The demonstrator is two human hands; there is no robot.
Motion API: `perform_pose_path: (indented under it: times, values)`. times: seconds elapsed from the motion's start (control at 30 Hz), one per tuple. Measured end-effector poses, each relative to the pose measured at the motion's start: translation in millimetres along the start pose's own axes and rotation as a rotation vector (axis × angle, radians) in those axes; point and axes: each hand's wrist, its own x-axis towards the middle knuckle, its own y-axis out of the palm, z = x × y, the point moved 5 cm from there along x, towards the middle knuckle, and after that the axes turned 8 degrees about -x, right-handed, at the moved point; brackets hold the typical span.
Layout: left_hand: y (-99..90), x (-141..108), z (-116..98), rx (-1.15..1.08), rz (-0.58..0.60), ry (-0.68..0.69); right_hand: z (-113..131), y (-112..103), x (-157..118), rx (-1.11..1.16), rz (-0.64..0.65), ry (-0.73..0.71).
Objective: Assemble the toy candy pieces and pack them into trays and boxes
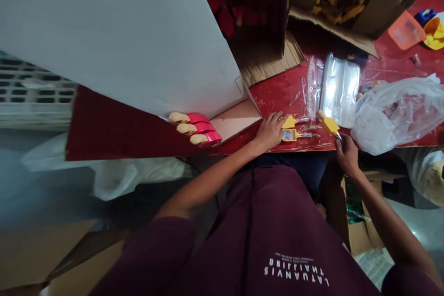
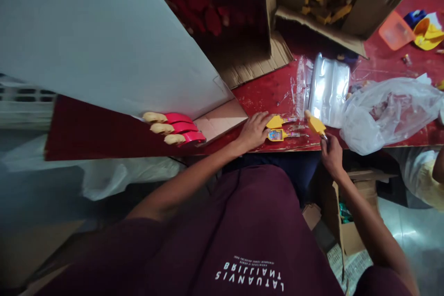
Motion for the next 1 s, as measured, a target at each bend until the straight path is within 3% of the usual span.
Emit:
perform_pose_path:
  times: [0.07, 0.13, 0.23, 0.33, 0.43, 0.5, 0.6, 0.7, 0.77, 0.87, 0.93, 1.0]
  values:
    - [15.0, 12.9, 14.9, 0.06, 0.081, -0.05, -19.4, 18.0, 9.8, -0.09, -0.118, -0.038]
    - [24.8, 18.9, 22.0, 0.081, 0.104, -0.065, -28.8, 39.0, 16.9, -0.179, -0.135, -0.074]
    - [27.4, 19.7, 25.5, 0.091, 0.051, -0.086, -28.4, 65.2, 23.1, -0.265, -0.065, -0.124]
    - [20.7, 15.5, 26.5, 0.066, -0.017, -0.111, -15.5, 71.0, 24.5, -0.307, -0.062, -0.134]
    - [8.2, 4.3, 22.2, 0.025, -0.112, -0.115, 17.6, 53.1, 19.0, -0.288, -0.23, -0.179]
    - [-1.7, -9.4, 10.2, -0.017, -0.19, -0.07, 56.5, 41.1, 11.7, -0.226, -0.281, -0.358]
    - [-16.1, -36.6, -20.4, -0.102, -0.264, 0.028, 120.3, 36.4, 1.7, -0.178, -0.15, -0.688]
    - [-33.9, -60.1, -44.9, -0.205, -0.343, 0.065, 160.3, 38.1, 3.6, -0.189, -0.038, -0.825]
    - [-48.0, -69.2, -44.0, -0.263, -0.451, 0.057, 169.5, 34.4, 13.6, -0.116, -0.061, -0.766]
    - [-60.0, -72.5, -11.9, -0.183, -0.597, -0.026, 164.0, 20.4, 33.0, 0.148, -0.137, -0.464]
    - [-54.9, -69.2, 21.9, -0.008, -0.601, -0.161, 162.5, 13.8, 39.5, 0.359, -0.11, -0.314]
    - [-40.4, -64.4, 52.5, 0.153, -0.524, -0.277, 172.2, 14.0, 40.4, 0.519, 0.0, -0.299]
